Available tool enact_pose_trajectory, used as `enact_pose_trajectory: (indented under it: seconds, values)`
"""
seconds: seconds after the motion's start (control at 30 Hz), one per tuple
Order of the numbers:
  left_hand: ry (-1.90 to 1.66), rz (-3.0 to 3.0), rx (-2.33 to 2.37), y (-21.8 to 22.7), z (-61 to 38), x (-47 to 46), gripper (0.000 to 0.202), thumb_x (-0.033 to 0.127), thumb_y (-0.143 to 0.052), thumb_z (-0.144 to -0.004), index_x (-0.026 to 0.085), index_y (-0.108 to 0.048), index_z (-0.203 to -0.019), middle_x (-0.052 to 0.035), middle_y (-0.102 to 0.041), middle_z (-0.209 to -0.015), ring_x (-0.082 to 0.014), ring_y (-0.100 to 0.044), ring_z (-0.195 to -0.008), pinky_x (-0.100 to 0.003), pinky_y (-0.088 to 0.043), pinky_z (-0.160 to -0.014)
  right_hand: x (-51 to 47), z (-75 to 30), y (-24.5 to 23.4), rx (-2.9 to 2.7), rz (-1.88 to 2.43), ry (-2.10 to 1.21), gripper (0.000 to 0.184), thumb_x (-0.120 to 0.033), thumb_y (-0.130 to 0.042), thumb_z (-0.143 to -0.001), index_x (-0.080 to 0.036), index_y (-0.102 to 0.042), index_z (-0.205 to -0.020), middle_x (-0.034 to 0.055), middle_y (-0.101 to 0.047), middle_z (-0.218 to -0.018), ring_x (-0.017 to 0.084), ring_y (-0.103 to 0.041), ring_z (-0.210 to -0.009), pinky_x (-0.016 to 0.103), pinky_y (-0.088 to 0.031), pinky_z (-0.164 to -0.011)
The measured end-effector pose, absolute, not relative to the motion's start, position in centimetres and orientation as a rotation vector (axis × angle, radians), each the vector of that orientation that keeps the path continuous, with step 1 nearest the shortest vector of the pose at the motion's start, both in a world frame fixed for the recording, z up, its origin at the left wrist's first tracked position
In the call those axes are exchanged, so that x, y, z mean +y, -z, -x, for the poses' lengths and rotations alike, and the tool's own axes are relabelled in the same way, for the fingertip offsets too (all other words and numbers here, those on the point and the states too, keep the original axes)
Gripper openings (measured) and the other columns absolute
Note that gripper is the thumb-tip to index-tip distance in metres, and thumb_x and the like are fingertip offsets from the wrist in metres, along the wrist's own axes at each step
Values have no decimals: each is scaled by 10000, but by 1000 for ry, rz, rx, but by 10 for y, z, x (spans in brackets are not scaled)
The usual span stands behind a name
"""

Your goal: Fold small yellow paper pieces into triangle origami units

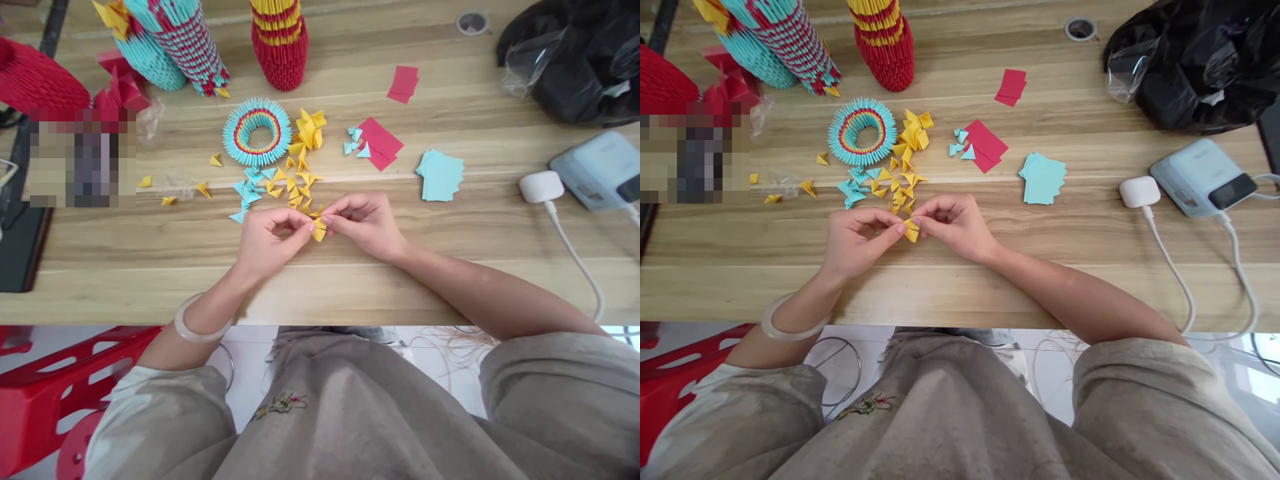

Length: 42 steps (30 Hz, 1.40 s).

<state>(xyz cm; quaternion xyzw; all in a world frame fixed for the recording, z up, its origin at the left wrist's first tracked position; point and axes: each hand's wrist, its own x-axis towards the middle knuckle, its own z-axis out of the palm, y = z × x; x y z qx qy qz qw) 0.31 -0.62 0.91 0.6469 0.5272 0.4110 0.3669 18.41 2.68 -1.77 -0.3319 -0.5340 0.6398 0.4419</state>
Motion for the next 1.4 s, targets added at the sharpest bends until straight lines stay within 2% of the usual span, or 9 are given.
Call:
enact_pose_trajectory:
  seconds: [0.2, 0.37, 0.43, 0.53, 0.67, 0.77, 0.87, 1.23, 1.4]
  values:
    - [-1103, -1573, 1338, -9, -4, -5, 161, 346, -753, -774, 187, -752, -752, -27, -754, -728, -141, -675, -644, -247, -545, -613, 26, -184, 22, -1356, 785, -1620, 335, -400, -863, -628, -150, -718, -797, 22, -729, -742, 122, -665, -678, 256, -564, -649]
    - [-1038, -1257, 1193, -12, -3, 0, 318, 465, -795, -706, 167, -740, -804, -47, -752, -735, -156, -697, -622, -250, -538, -576, 30, -190, 26, -1623, 700, -1153, 194, -390, -732, -806, -201, -748, -763, 67, -750, -878, 170, -700, -829, 333, -574, -786]
    - [-976, -1102, 1161, -12, -2, 2, 328, 428, -837, -655, 158, -726, -805, -36, -735, -673, -149, -688, -562, -230, -523, -532, 32, -193, 28, -1758, 609, -953, 156, -355, -690, -850, -236, -755, -772, 64, -746, -930, 174, -700, -874, 360, -567, -848]
    - [-1014, -1064, 1191, -11, -2, 3, 300, 271, -890, -565, 151, -707, -770, -10, -722, -633, -143, -694, -563, -220, -557, -575, 32, -194, 29, -1819, 557, -851, 150, -320, -639, -889, -246, -759, -837, 68, -731, -1024, 175, -696, -949, 363, -563, -894]
    - [-1111, -1251, 1245, -9, -2, 0, 159, 186, -832, -628, 148, -706, -717, -4, -727, -647, -125, -694, -586, -206, -573, -610, 29, -190, 25, -1600, 731, -1147, 202, -331, -664, -858, -171, -740, -957, 89, -735, -1003, 174, -706, -911, 323, -589, -822]
    - [-1097, -1415, 1257, -9, -4, -3, 69, 159, -786, -669, 150, -737, -717, -9, -731, -648, -118, -679, -572, -192, -558, -570, 26, -186, 22, -1434, 840, -1457, 228, -347, -748, -770, -142, -732, -866, 49, -741, -816, 129, -679, -701, 265, -578, -667]
    - [-1114, -1525, 1286, -7, -5, -6, 64, 148, -763, -683, 162, -766, -745, -20, -755, -701, -118, -680, -583, -192, -555, -567, 25, -184, 20, -1363, 880, -1519, 210, -331, -793, -710, -139, -727, -761, 18, -708, -675, 97, -611, -582, 229, -519, -560]
    - [-1238, -2115, 1233, -3, -2, -6, 99, 112, -692, -769, 179, -764, -778, -15, -770, -758, -114, -692, -625, -194, -543, -617, 30, -187, 14, -1356, 845, -1644, 222, -340, -799, -698, -143, -730, -772, 41, -736, -808, 123, -637, -718, 261, -525, -680]
    - [-1237, -2277, 1110, -4, -3, -6, 94, 104, -681, -797, 166, -751, -797, -20, -774, -784, -113, -710, -666, -175, -553, -655, 28, -186, 13, -1470, 845, -1594, 224, -348, -745, -751, -141, -667, -712, 9, -667, -694, 95, -560, -657, 235, -459, -630]
